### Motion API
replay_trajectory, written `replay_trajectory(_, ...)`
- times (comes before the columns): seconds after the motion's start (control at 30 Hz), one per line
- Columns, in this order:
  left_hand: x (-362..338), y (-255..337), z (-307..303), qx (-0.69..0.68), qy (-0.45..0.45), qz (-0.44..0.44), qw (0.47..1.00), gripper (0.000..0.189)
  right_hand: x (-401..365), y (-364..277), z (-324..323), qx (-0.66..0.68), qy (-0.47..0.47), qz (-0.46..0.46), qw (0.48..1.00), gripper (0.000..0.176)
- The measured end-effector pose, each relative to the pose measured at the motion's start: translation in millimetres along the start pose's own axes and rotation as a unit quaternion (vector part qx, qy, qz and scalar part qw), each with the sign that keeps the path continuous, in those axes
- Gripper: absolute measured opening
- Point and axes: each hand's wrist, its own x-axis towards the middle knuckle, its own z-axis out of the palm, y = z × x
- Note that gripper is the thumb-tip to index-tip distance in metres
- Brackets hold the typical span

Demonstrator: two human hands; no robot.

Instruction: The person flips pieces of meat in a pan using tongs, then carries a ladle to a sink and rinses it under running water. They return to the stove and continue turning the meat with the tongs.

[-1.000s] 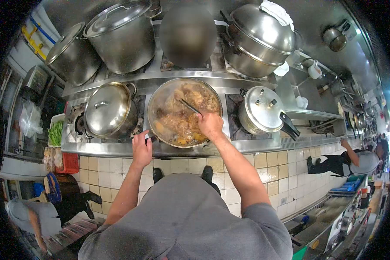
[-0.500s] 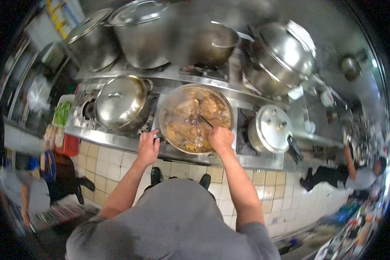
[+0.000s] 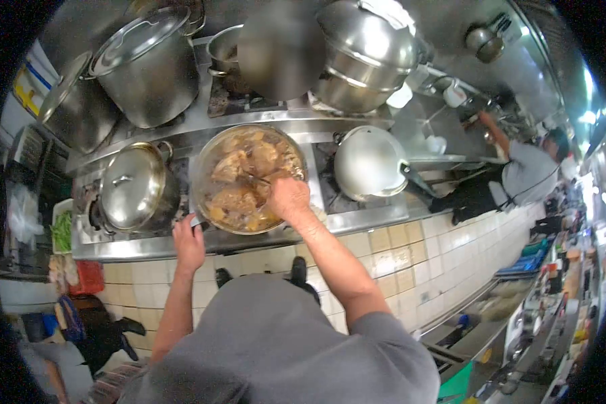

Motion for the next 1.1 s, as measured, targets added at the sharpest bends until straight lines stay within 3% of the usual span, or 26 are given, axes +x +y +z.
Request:
replay_trajectory(0.07, -0.3, -4.3, 1.7, 0.000, 0.003, 0.022, 1.000, 0.039, 5.5, -7.9, 5.8, 0.031, 0.012, -0.019, 0.999, 0.030)
replay_trajectory(0.3, -0.3, -4.9, 0.3, -0.012, -0.005, 0.020, 1.000, 0.040, 38.1, -31.0, -12.0, -0.011, -0.112, 0.103, 0.988, 0.039)
replay_trajectory(0.47, 1.0, -10.1, -5.9, -0.016, -0.030, 0.037, 0.999, 0.040, 78.8, -37.0, -17.5, -0.031, -0.161, 0.113, 0.980, 0.041)
replay_trajectory(0.57, 1.1, -9.0, -11.0, -0.005, -0.043, 0.032, 0.999, 0.041, 88.1, -31.5, -11.0, -0.025, -0.146, 0.099, 0.984, 0.041)
replay_trajectory(0.83, -1.1, -10.8, -2.8, -0.011, -0.017, 0.028, 0.999, 0.041, 49.4, -4.0, 54.3, 0.075, 0.043, 0.079, 0.993, 0.027)
replay_trajectory(1.1, -2.0, -10.2, 1.0, -0.003, -0.003, 0.029, 1.000, 0.042, 13.2, 15.1, 54.7, 0.031, 0.059, 0.036, 0.997, 0.024)
